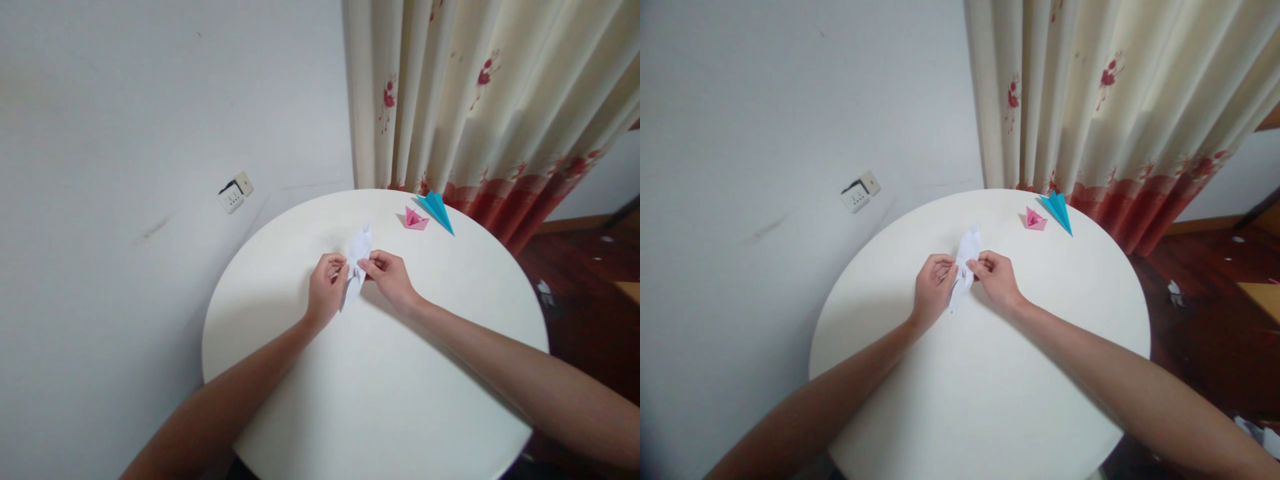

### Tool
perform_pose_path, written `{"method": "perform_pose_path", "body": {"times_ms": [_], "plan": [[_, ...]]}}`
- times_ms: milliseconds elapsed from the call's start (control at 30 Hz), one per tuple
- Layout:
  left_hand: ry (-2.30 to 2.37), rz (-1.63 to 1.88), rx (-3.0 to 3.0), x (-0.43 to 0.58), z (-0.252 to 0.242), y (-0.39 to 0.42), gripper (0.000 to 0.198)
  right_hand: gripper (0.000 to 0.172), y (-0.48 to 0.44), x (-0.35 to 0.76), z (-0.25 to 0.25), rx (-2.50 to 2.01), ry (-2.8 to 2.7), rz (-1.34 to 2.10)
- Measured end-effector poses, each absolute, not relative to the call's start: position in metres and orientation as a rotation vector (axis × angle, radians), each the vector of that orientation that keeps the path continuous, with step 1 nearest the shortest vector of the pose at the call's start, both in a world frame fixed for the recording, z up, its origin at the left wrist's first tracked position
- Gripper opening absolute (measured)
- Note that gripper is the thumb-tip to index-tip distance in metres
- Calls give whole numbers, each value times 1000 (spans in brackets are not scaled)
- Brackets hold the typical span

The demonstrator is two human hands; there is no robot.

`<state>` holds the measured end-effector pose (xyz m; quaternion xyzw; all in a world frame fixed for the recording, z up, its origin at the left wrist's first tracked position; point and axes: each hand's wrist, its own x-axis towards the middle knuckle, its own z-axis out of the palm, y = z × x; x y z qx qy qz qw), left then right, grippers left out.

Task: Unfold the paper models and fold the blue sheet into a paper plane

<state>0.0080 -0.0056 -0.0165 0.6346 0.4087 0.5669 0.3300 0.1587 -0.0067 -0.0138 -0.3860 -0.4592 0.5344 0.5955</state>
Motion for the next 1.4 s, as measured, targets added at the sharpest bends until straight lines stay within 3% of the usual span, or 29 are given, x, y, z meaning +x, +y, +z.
{"method": "perform_pose_path", "body": {"times_ms": [333,467,667,1167,1400], "plan": [[1201,1463,2214,0,-8,-11,8,31,1,164,-18,-937,-910,1138],[1244,1401,2405,0,-11,-12,23,26,-2,162,-14,-916,-878,1141],[1370,1392,2514,-3,-8,-9,4,28,-9,156,-7,-953,-854,1215],[1247,1373,2433,-6,-7,-5,6,26,-7,161,-10,-1063,-883,1122],[1201,1310,2450,-8,-8,-2,15,15,-8,163,-8,-1140,-913,1015]]}}
